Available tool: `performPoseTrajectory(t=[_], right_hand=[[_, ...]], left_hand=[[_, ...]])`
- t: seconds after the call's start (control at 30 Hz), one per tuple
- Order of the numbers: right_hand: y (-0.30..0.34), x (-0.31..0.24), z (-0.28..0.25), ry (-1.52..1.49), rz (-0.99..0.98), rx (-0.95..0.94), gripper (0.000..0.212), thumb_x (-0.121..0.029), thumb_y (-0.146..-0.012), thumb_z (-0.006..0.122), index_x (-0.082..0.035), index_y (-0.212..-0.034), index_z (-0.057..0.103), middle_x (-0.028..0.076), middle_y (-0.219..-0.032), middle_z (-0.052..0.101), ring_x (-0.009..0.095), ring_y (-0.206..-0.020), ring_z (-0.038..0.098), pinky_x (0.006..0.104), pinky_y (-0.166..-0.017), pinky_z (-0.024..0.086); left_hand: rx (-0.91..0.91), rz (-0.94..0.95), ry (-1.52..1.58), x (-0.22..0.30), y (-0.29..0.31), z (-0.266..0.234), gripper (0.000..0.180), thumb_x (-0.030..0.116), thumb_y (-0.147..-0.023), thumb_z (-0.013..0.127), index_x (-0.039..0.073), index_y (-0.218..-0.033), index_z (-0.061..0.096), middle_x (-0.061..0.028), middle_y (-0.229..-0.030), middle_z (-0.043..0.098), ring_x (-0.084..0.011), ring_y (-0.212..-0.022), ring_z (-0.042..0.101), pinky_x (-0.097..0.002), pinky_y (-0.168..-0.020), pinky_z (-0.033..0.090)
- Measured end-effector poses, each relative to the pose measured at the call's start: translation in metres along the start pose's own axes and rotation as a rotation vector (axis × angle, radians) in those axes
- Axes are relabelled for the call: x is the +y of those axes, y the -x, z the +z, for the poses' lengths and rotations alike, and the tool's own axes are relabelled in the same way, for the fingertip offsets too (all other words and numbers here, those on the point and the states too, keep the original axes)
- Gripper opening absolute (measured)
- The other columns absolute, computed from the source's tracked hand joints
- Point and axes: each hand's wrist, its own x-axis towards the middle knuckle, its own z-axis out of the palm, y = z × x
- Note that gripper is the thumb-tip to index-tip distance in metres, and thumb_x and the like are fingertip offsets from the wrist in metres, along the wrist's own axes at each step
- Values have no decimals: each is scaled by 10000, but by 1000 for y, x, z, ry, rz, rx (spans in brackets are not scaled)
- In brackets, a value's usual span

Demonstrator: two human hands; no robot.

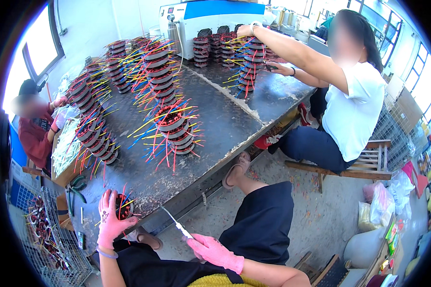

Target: The person manipulates electrical stator components by trimming wires and stacking completed units on a workspace table.

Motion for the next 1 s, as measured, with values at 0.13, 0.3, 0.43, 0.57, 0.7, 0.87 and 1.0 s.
performPoseTrajectory(t=[0.13,0.3,0.43,0.57,0.7,0.87,1.0], right_hand=[[0,3,-2,-2,7,22,343,-303,-1021,476,-48,-1230,569,-48,-666,437,52,-593,418,243,-547,369],[1,-3,-1,10,18,22,353,-301,-1019,480,-51,-1253,563,-50,-681,436,52,-599,418,239,-552,370],[0,-6,0,-9,29,34,360,-269,-1020,478,-43,-1289,560,-51,-679,428,53,-599,406,228,-555,348],[-2,4,-5,-80,36,42,352,-280,-1011,497,-61,-1277,568,-55,-703,441,46,-600,390,223,-539,325],[6,-9,-3,-165,12,72,352,-240,-1006,510,-20,-1275,568,-64,-690,447,38,-593,391,208,-536,313],[13,-17,-3,-30,32,127,341,-206,-1006,500,-2,-1270,568,-64,-627,454,32,-549,406,196,-529,326],[17,-19,-13,-46,24,144,357,-239,-1005,495,-5,-1261,584,-65,-612,455,33,-530,376,202,-503,277]], left_hand=[[-71,-113,109,1,0,-7,1069,339,-510,890,28,-1406,396,-228,-1432,371,-426,-1306,363,-488,-1099,296],[-118,-74,195,-3,-4,-15,982,265,-539,881,24,-1382,439,-214,-1393,448,-388,-1261,452,-438,-1067,366],[-157,-77,331,-17,1,-22,985,240,-546,878,30,-1397,429,-222,-1428,425,-394,-1293,431,-438,-1073,367],[-114,-19,136,-8,1,-20,955,331,-573,853,-12,-1361,435,-252,-1350,468,-418,-1230,468,-443,-1038,385],[-167,-11,181,1,-13,-22,920,315,-574,848,24,-1358,466,-207,-1344,490,-390,-1236,477,-427,-1038,389],[-260,370,84,-11,-31,-38,796,252,-655,799,86,-1366,482,-164,-1438,436,-345,-1355,373,-466,-1138,268],[-43,279,41,-7,-13,-40,575,167,-761,746,74,-1291,544,-138,-1346,510,-306,-1226,492,-422,-1034,388]])
